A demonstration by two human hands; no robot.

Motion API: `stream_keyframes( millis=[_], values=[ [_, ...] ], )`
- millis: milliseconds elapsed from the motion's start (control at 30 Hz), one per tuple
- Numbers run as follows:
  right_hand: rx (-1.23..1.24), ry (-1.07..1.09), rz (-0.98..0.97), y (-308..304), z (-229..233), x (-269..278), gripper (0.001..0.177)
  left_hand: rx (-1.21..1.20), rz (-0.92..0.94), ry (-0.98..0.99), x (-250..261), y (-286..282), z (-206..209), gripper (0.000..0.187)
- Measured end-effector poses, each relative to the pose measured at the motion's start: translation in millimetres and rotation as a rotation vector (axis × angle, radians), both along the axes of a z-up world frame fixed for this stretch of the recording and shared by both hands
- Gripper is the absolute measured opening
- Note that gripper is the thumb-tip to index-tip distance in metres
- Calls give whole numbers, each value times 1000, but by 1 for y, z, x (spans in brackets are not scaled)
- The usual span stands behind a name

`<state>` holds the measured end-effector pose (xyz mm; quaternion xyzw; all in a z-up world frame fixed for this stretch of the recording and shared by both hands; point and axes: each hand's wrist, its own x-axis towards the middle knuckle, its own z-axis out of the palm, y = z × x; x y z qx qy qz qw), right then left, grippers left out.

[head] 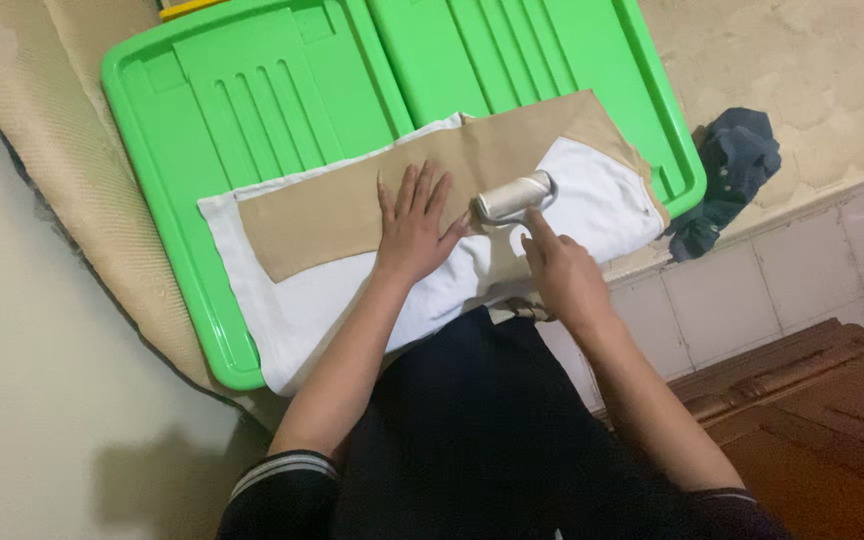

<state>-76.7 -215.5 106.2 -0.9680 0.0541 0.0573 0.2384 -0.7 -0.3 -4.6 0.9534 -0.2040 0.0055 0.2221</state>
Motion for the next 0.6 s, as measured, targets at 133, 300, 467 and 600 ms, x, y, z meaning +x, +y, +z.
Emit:
stream_keyframes(
  millis=[133,300,467,600],
  values=[
    [-23,83,-25,6,10,-3,48,12,-6,-6,2,0,3,75],
    [40,48,-22,3,31,-6,41,-100,-21,118,11,7,3,74],
    [142,-58,55,16,32,-6,43,-151,27,122,19,44,9,67],
    [152,112,58,36,24,-3,46,160,65,108,5,59,20,68]
  ],
)
